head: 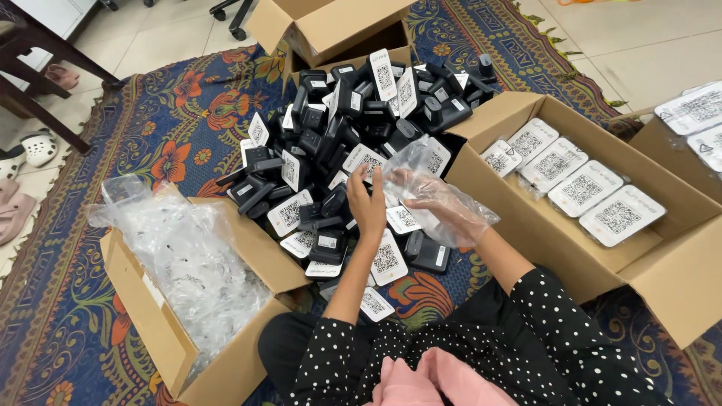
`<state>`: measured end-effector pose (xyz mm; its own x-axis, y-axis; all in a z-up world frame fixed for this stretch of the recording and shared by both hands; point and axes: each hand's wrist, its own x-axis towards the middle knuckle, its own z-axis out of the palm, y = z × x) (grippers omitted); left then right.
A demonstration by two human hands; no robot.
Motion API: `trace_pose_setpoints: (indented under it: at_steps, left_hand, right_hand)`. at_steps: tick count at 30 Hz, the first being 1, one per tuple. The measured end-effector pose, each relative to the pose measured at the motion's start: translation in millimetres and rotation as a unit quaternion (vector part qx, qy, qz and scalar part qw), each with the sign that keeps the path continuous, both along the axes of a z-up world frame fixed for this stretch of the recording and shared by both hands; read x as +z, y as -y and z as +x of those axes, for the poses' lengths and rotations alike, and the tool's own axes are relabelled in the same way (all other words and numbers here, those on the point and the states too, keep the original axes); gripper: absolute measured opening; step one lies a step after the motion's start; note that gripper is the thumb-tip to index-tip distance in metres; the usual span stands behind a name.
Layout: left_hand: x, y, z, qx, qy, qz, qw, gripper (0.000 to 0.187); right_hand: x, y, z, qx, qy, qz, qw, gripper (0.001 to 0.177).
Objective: The person bags electronic devices with QR codes and places them into a cardboard box.
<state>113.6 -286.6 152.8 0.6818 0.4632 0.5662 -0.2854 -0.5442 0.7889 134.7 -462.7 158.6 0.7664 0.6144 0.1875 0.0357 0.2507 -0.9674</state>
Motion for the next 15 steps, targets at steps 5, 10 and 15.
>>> trace_pose_setpoints:
  at_steps: [5, 10, 15]
  left_hand:
    - [7, -30, 25, -0.12, -0.267, -0.032, 0.956, 0.053]
    - [-15, -37, 34, -0.217, -0.219, 0.039, 0.95, 0.039]
    - [-2, -41, 15, 0.06, -0.071, 0.118, 0.989, 0.028]
  right_hand:
    - [40, -2, -26, 0.076, -0.067, -0.054, 0.993, 0.085]
    - [42, 3, -35, 0.131, -0.154, -0.056, 0.978, 0.082]
    - [21, 4, -22, 0.182, -0.103, -0.035, 0.977, 0.118]
